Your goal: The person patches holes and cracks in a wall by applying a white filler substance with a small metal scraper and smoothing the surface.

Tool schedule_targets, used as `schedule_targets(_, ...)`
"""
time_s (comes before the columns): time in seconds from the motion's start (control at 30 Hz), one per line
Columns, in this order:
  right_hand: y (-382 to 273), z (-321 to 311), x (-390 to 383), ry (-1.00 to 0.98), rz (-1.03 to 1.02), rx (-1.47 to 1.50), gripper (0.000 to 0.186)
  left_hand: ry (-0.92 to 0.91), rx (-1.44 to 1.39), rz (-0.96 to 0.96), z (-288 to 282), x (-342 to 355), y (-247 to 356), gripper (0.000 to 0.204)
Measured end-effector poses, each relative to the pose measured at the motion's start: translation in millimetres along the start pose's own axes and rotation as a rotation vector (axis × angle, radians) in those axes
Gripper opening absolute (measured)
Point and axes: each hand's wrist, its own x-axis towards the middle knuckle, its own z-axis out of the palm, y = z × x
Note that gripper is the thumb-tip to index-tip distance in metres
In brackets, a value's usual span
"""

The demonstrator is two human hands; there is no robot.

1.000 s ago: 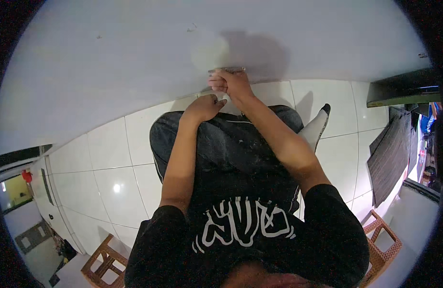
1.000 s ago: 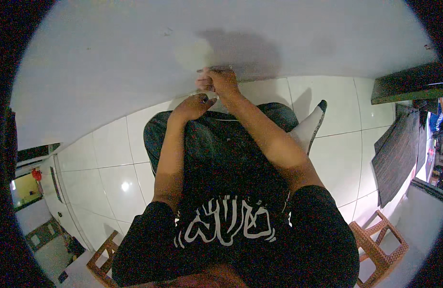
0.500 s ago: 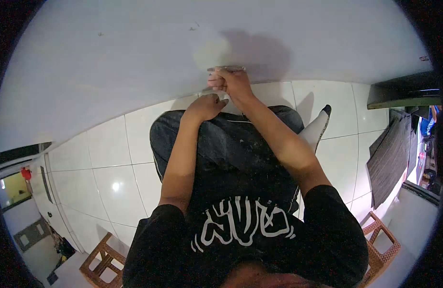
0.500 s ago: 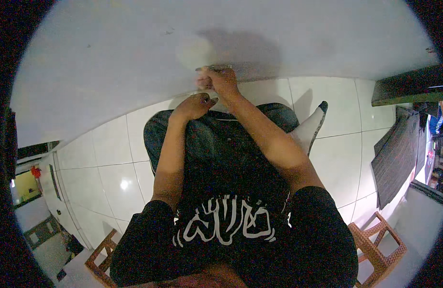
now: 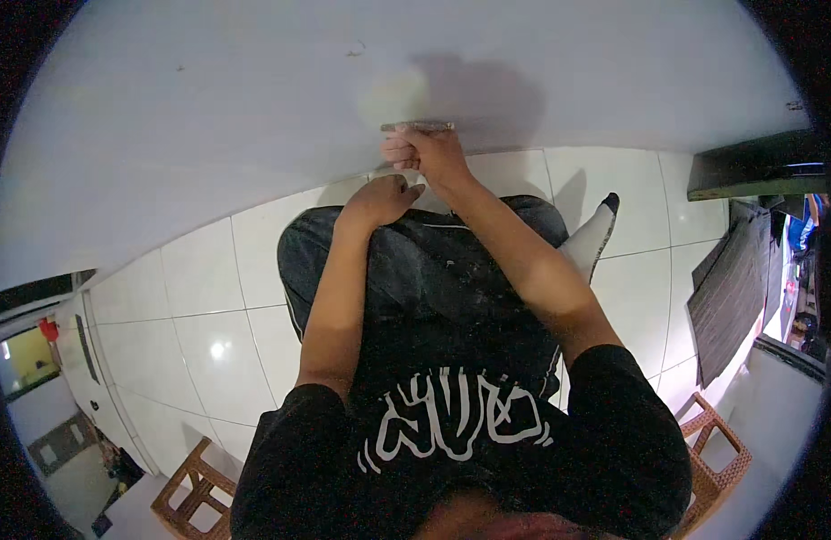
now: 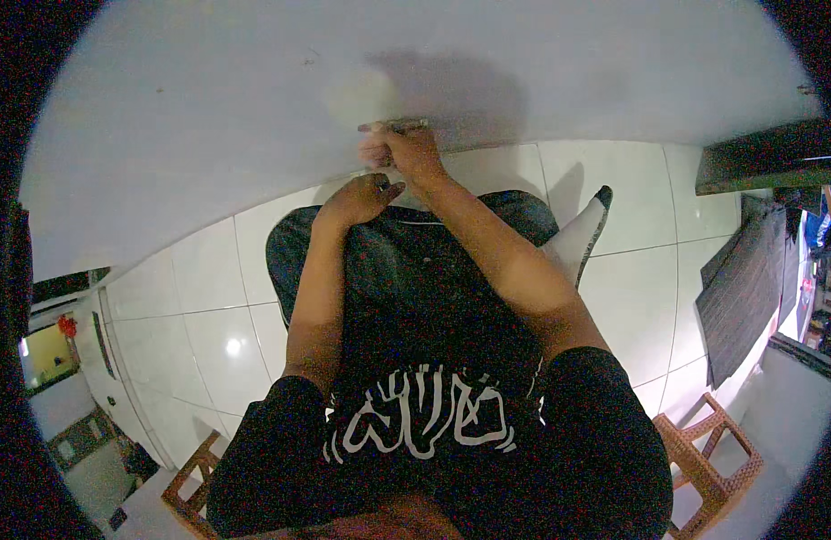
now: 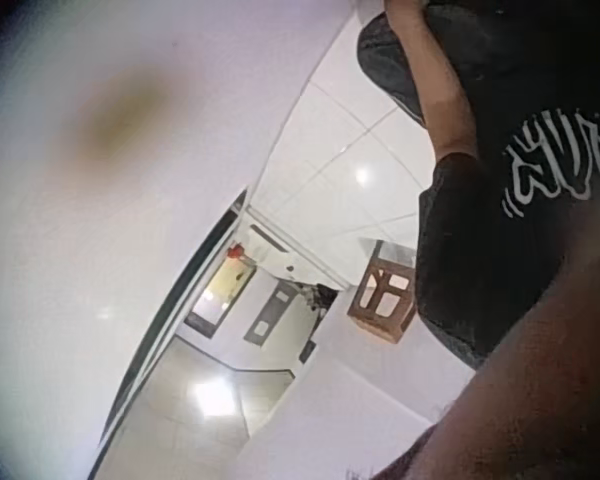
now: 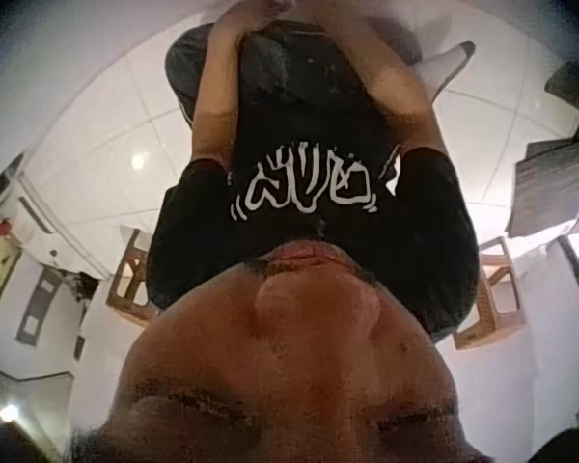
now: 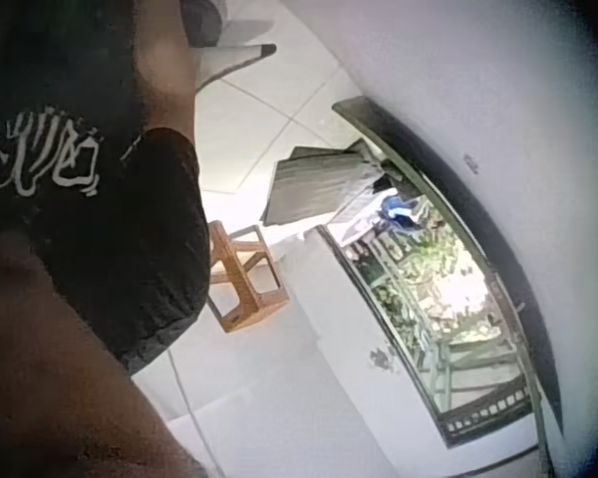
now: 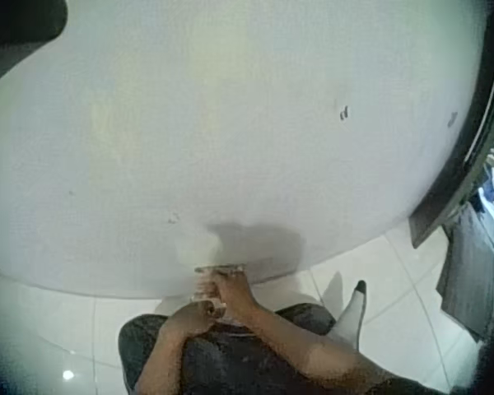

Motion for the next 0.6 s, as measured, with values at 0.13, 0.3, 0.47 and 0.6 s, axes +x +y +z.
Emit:
schedule_targets(0.13, 1.2, -3.9, 1.6, -0.033, -0.015, -0.048, 0.029, 0.060, -0.018, 0.033, 5.4, 0.7, -3.9, 0.056)
schedule_targets(0.3, 0.5, -2.5, -1.2, -0.042, -0.022, -0.004, 0.031, 0.030, -0.004, 0.030, 0.9, 0.9, -0.4, 0.056)
schedule_targets(0.47, 2.2, -1.3, -0.1, -0.019, 0.056, -0.017, 0.031, 0.009, -0.020, -0.006, 1.1, 0.0, 1.1, 0.055)
schedule_targets(0.6, 5.6, -2.1, -0.2, -0.010, 0.015, -0.004, 0.031, 0.053, 0.012, 0.029, 6.8, 2.2, -3.1, 0.054)
